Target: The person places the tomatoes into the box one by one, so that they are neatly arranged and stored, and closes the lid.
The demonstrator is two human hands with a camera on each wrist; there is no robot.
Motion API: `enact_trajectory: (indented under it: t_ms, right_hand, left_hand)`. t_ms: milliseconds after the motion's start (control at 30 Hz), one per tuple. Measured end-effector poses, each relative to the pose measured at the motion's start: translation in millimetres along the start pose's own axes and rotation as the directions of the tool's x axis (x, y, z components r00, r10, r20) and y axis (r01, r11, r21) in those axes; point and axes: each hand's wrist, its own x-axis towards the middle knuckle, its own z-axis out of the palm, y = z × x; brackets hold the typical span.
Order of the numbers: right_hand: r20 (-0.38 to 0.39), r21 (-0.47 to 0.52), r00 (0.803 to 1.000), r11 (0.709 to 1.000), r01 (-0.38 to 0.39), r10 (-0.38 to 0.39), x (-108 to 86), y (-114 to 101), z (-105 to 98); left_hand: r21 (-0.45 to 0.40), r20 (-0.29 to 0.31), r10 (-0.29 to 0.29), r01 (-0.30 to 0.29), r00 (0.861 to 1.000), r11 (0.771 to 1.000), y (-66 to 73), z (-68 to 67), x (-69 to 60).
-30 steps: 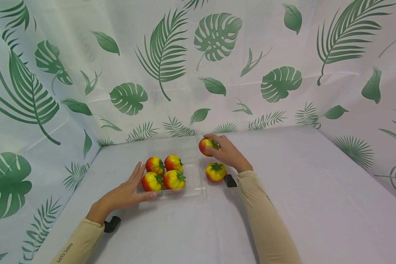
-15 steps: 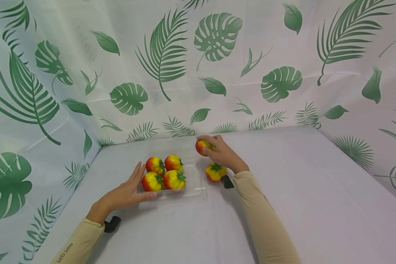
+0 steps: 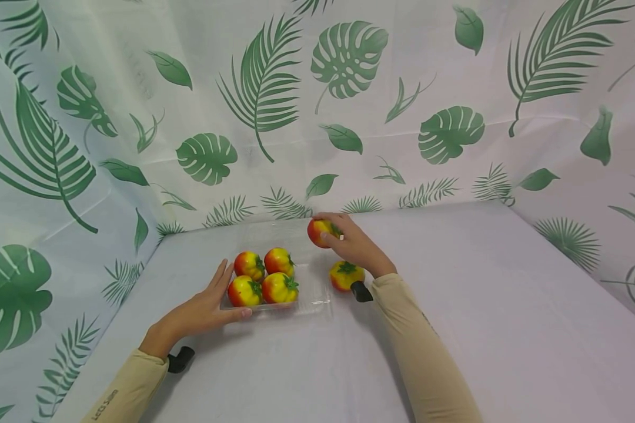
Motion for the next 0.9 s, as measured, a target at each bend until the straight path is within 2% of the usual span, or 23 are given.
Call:
enact_trajectory:
  t_ms: [133, 900]
  right_hand:
    - [0.024, 0.028, 1.000, 1.000, 0.010, -0.011, 0.6, -3, 2]
    - [0.063, 0.017, 0.998, 1.000, 0.012, -0.013, 4.7, -14, 16]
  left_hand:
    - [0.002, -0.001, 0.001, -0.001, 1.000, 1.000, -0.6, 0.7, 0.4]
    - [0.002, -0.004, 0.002, -0.002, 1.000, 1.000, 0.2, 1.3, -0.6]
